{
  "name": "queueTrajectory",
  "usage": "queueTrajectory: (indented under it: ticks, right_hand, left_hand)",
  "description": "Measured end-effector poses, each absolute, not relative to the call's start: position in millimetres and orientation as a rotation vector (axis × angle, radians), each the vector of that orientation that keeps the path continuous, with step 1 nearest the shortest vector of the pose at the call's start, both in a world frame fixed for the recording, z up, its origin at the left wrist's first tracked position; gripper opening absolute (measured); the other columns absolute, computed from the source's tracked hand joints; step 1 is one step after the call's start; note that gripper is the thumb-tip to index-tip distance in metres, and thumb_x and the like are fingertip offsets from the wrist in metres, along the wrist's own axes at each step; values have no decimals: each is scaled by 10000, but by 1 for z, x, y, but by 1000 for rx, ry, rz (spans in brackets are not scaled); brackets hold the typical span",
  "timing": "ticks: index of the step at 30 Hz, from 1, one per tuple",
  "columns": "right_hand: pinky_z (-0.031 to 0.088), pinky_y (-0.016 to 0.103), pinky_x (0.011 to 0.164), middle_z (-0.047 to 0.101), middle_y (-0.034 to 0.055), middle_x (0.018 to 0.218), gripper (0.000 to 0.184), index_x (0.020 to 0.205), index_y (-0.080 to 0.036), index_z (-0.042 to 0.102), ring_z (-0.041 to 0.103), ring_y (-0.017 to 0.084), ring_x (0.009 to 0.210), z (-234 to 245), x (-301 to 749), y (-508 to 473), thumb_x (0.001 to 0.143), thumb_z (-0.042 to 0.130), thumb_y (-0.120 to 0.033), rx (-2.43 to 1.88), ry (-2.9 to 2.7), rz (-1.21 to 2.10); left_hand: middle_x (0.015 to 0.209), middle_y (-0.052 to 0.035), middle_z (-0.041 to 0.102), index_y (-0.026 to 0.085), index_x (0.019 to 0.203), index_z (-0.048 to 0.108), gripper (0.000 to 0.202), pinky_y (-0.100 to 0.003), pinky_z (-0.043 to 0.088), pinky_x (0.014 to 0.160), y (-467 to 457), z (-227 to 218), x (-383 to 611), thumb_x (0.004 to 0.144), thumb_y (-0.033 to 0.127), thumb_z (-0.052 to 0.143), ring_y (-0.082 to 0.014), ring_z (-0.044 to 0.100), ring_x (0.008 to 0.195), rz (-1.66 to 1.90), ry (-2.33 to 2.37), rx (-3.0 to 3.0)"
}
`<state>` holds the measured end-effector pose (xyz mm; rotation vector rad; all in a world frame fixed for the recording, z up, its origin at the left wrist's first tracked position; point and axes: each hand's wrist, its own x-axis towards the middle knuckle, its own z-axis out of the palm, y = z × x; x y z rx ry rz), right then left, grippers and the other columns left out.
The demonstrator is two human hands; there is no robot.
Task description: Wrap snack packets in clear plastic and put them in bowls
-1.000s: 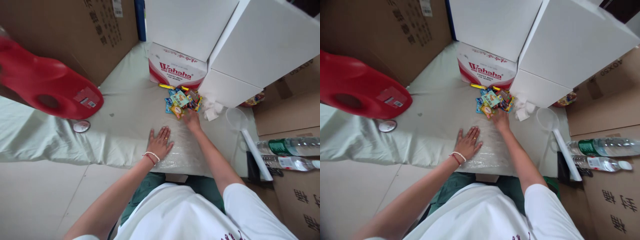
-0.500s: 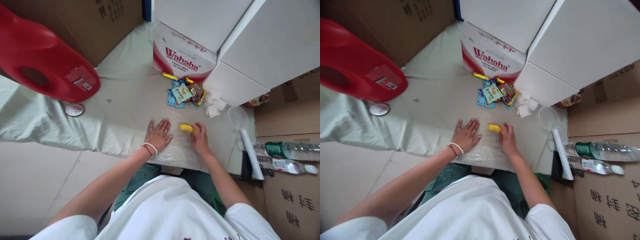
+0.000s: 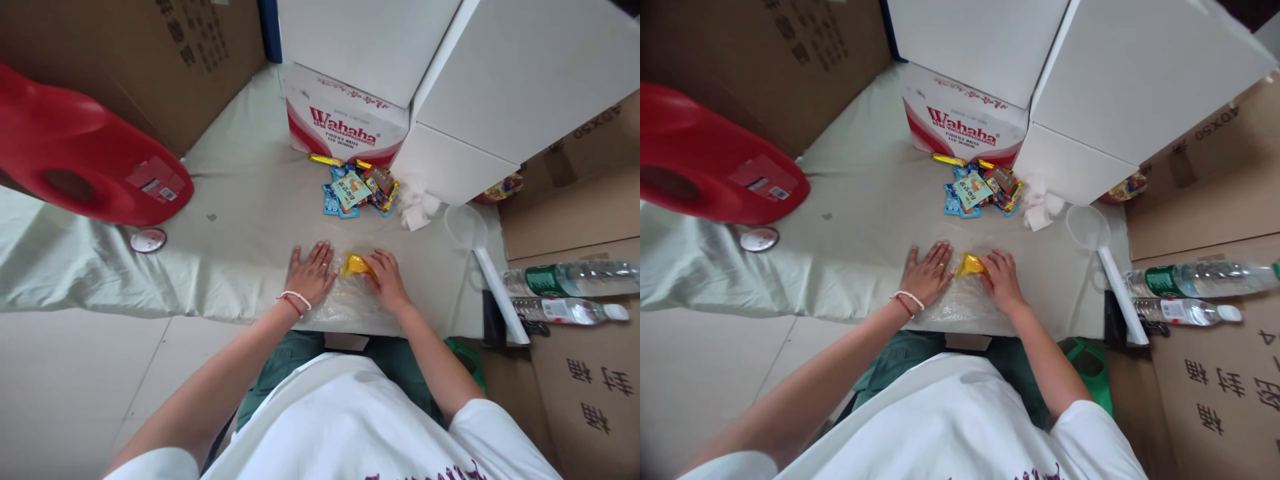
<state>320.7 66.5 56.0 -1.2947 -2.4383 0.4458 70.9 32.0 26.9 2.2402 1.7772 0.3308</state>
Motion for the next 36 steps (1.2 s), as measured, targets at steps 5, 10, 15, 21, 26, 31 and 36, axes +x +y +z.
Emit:
queueTrajectory:
  ticks: [5,10,15,21,26,31,36]
  right_hand:
    - [294,614,1250,646,144,1368,436,1462,-242,600,466,326,1437,45,307,62,1043,522,-333,-1305,-2453,441]
    - [327,602,1251,441,168,1618,602,1614,-251,412,403,321,1504,37,323,46,1044,527,-403,-1331,-2395,520]
    - [498,533,1139,608,151,1412,498,1494,-272,563,560,302,1342,46,373,7,1028,576,-448,-1328,-2218,613]
    - [543,548,1051,700,122,1294,249,1154,-279,779,621,292,1215,27,389,-35,1031,588,-380,-1223,-2286,755]
    - [579,480,955,751,112,1161,295,1082,-268,789,669,259,1083,32,383,-25,1062,534,-415,-1187,-2137,842]
    - [572,350,802,765,63,935,377,1089,-244,783,700,197,835,52,384,10,1066,513,-506,-1225,-2037,1072]
    - [514,287,716,735,25,844,416,1025,-211,768,656,176,757,50,380,51,1016,532,-554,-1353,-1904,1154]
  left_hand:
    - [1737,-111,295,231,1695,234,638,-679,1,1296,31,25,70,1084,417,219,-279,279,1619,338,1769,2261]
    - [1745,-154,256,177,1681,276,648,-675,109,1291,29,23,66,1084,425,236,-304,281,1618,377,1791,2254]
    - [1750,-129,273,230,1648,363,622,-584,211,1303,17,19,49,1044,376,396,-294,164,1654,602,1753,2286]
    - [1529,-59,625,284,1411,639,615,-539,261,1316,-12,19,10,838,146,464,-230,465,1523,441,1185,2409]
    - [1614,-106,530,234,1437,608,628,-560,262,1311,-20,24,-10,812,258,554,-274,440,1540,287,1076,2399]
    - [1288,-87,764,260,1119,734,341,-470,455,1187,-1,32,0,1014,408,446,-238,645,1319,465,1234,2205]
    - [863,-69,763,222,830,667,492,-331,569,779,34,31,20,1010,580,380,-217,702,833,645,1531,1698]
